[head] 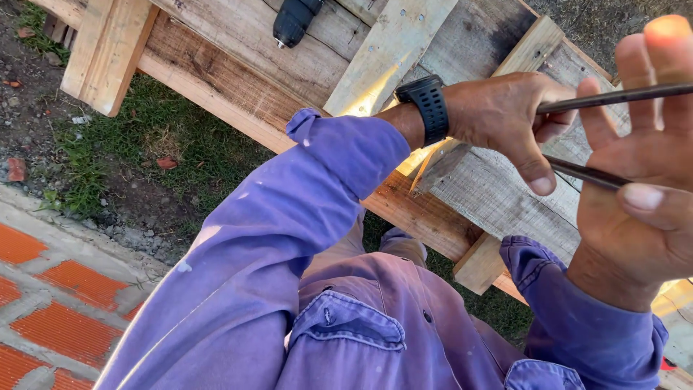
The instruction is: Removing nails with pliers and drilling holes in wooden planks.
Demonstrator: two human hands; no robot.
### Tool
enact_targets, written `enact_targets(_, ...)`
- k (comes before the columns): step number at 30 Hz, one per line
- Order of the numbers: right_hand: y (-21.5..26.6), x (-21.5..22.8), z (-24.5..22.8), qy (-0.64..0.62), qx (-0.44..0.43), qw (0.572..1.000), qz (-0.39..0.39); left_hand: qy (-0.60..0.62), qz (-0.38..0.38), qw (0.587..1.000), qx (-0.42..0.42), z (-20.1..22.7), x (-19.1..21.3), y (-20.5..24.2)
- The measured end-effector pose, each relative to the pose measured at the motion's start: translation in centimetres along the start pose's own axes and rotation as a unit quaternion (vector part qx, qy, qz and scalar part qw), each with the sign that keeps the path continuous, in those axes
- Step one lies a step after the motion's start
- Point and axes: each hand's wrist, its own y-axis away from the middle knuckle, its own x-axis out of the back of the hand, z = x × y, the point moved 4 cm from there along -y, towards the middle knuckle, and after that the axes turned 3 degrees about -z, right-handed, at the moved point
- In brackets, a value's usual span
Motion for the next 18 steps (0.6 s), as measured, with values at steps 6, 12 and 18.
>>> enact_targets(6, -0.1, 1.8, 0.7, 0.414, 0.06, 0.845, -0.332, 0.019, -0.015, 1.0, 0.001, 0.1, -0.2, 0.9)
enact_targets(12, -4.8, 7.3, -1.1, 0.441, 0.133, 0.822, -0.334, -0.052, 0.047, 0.996, 0.047, -0.1, -1.1, -1.1)
enact_targets(18, -9.6, 13.0, -3.4, 0.415, 0.129, 0.853, -0.289, -0.121, 0.056, 0.971, 0.2, 0.7, -1.4, -3.1)
